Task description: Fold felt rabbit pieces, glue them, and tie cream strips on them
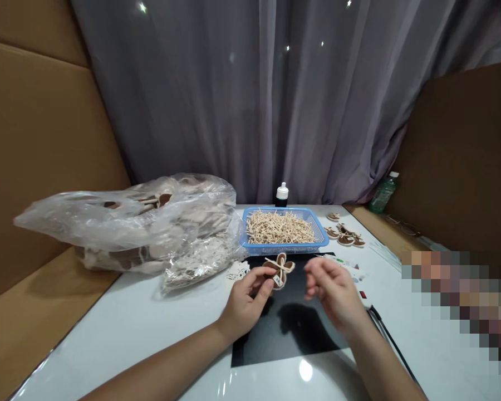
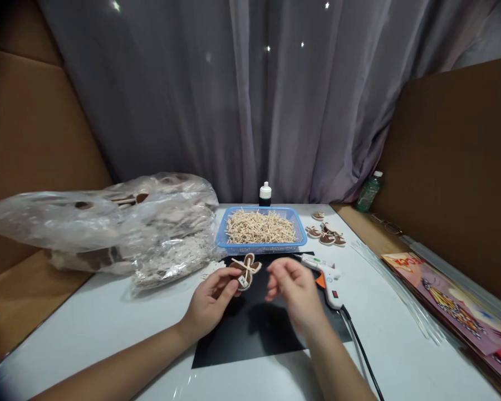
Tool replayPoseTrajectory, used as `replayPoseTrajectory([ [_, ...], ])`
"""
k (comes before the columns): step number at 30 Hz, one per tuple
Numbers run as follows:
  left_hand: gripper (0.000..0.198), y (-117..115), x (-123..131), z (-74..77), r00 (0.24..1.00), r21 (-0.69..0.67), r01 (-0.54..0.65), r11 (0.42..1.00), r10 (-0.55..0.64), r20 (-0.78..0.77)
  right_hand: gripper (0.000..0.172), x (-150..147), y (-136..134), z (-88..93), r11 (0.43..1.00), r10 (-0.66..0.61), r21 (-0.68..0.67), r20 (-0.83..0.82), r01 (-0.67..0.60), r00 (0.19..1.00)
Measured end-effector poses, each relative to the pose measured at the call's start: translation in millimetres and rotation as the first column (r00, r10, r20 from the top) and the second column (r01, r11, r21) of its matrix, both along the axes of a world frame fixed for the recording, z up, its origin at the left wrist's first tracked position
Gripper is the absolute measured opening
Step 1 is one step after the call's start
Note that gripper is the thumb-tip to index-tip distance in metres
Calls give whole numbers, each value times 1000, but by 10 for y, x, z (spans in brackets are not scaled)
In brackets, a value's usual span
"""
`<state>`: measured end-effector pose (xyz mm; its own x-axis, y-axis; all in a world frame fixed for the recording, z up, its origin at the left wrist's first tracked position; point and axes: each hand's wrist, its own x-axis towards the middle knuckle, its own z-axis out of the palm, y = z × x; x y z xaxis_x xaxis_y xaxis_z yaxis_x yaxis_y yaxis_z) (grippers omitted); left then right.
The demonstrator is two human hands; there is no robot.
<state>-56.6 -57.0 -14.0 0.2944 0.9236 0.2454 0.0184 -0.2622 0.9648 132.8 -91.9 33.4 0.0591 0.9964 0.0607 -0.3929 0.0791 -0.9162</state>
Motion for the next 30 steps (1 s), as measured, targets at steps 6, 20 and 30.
replayPoseTrajectory([
  [6,60,-16,-11,42,998,-15,-62,998,61,-19,40,471,38,130,935,-302,145,-157,324,940],
  [20,61,-40,-6,53,999,-32,-6,999,4,-52,35,-235,28,-194,996,28,60,440,-61,898],
  [30,47,-15,19,90,985,-89,163,983,-168,-49,39,-182,108,-257,992,94,51,352,-120,931],
])
